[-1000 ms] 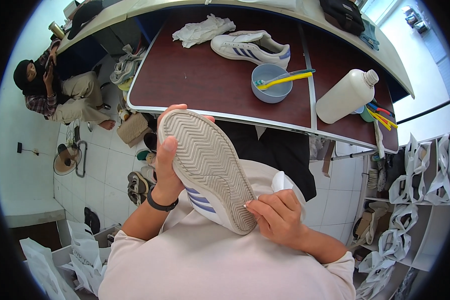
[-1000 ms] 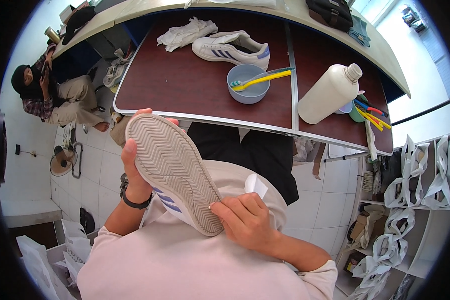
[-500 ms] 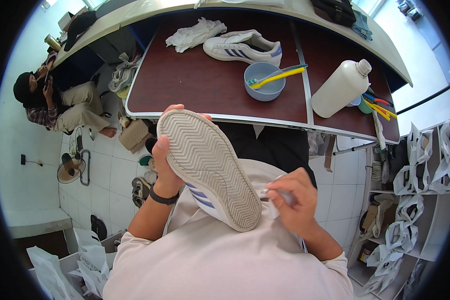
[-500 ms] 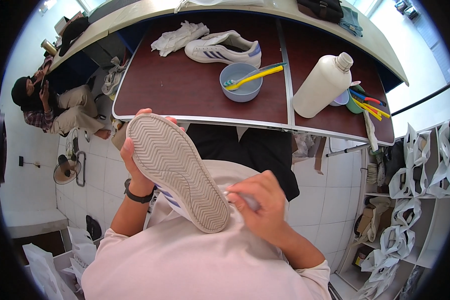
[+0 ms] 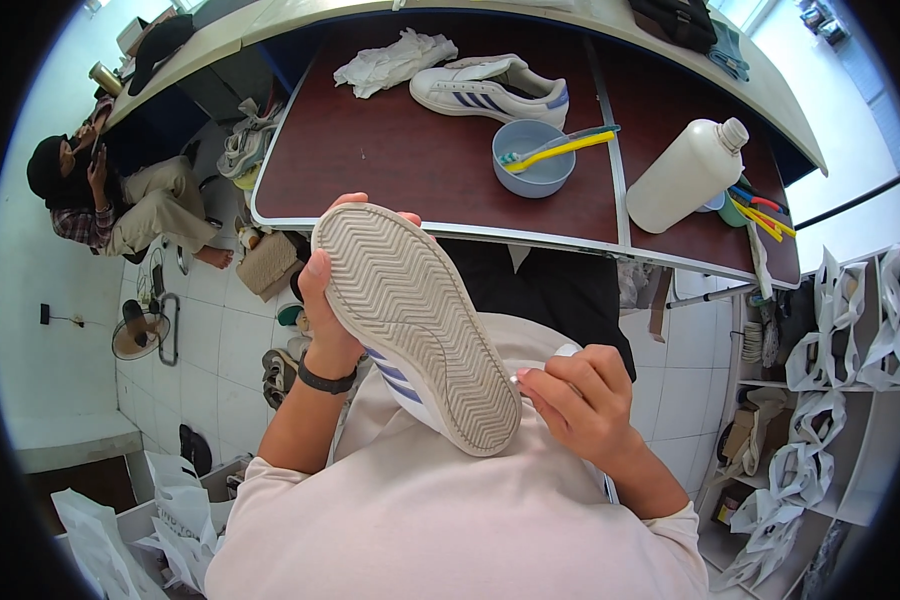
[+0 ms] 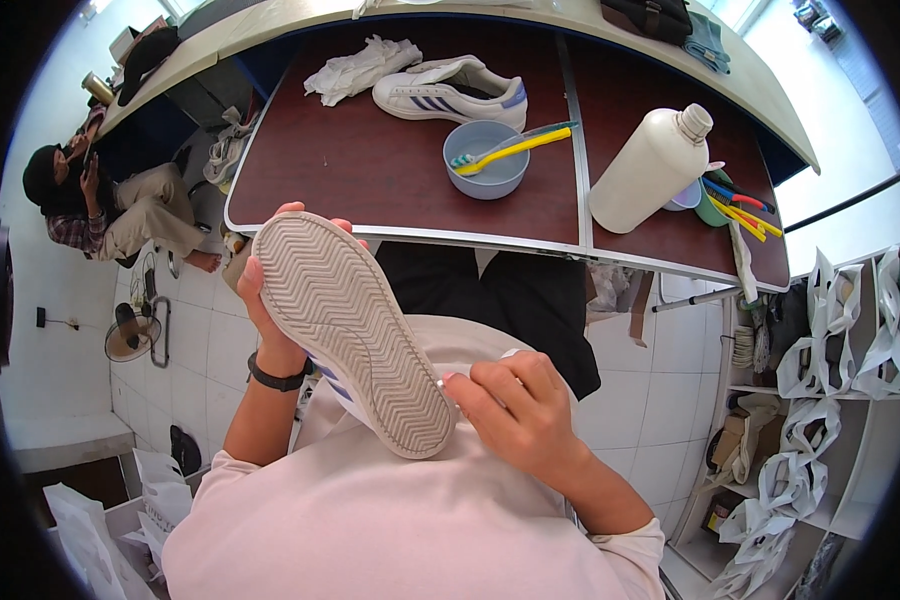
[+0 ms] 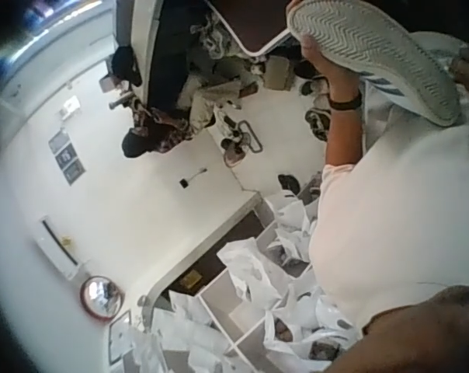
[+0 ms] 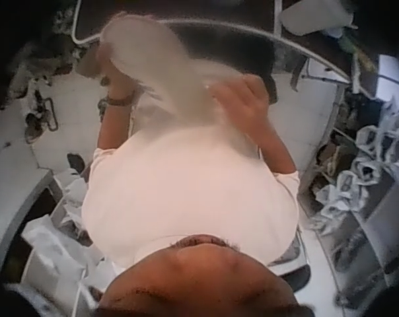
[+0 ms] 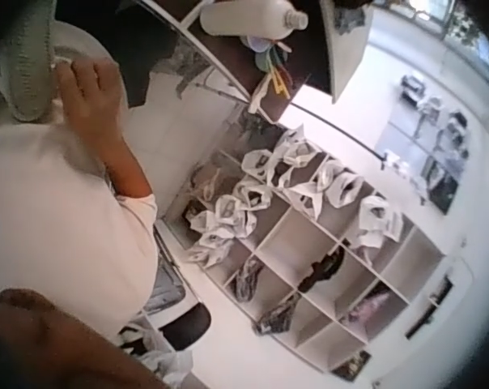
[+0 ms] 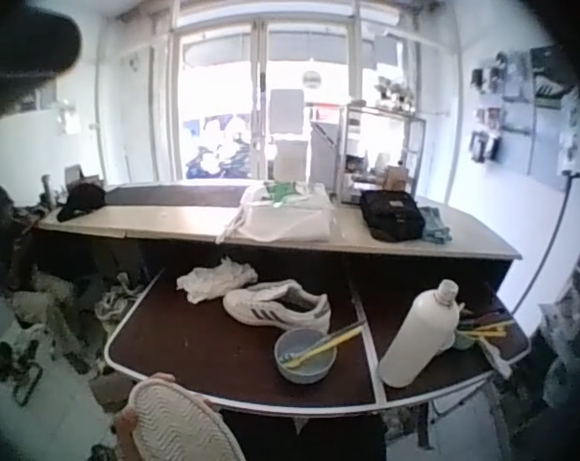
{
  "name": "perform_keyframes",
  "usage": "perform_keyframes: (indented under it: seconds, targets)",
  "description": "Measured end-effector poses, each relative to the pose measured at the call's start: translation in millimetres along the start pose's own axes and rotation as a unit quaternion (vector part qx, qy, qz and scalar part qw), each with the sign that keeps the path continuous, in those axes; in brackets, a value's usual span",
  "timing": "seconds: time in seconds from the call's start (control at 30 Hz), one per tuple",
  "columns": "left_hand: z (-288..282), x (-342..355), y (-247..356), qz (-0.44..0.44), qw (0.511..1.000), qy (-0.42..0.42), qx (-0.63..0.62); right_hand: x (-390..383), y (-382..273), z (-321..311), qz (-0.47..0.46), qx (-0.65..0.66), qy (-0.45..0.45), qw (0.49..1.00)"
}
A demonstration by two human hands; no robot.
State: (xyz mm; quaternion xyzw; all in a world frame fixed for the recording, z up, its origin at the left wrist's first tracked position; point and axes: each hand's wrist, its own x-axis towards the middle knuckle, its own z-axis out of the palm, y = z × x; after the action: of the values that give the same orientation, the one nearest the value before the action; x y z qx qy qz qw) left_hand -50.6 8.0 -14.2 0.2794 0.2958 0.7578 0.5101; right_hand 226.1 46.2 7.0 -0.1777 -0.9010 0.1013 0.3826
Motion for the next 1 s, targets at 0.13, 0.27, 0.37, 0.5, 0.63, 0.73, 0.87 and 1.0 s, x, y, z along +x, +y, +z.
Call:
perform_keyframes:
  seconds: [0.13,0.27,0.37,0.5,0.63,0.73,0.87,1.0]
  targets:
    - [1,3,-1,-0.016,1.000,0.014,0.016,5,4,2,-0.054,-0.037,-0.005,0.998]
    - [4,5,1,-0.020,0.999,0.013,0.027,9,8,3,-0.108,-0.081,-0.029,0.990]
    - [4,6,-1,-0.021,0.999,0.007,0.031,10,9,3,-0.140,-0.125,-0.045,0.981]
    - [6,5,0,-0.029,0.999,0.008,0.032,6,14,7,-0.206,-0.187,-0.044,0.959]
    - [5,5,-6,-0.037,0.999,-0.001,0.024,10,20,7,-0.266,-0.181,-0.046,0.946]
    - [8,3,-5,-0.039,0.999,-0.005,0.022,14,21,3,-0.311,-0.171,-0.067,0.932]
    - [15,0,-1,-0.044,0.998,0.014,0.049,17,18,-1,-0.352,-0.159,-0.091,0.918]
    - [15,-6,3,-0.019,0.998,0.028,0.061,13,6,-1,-0.276,-0.122,-0.088,0.949]
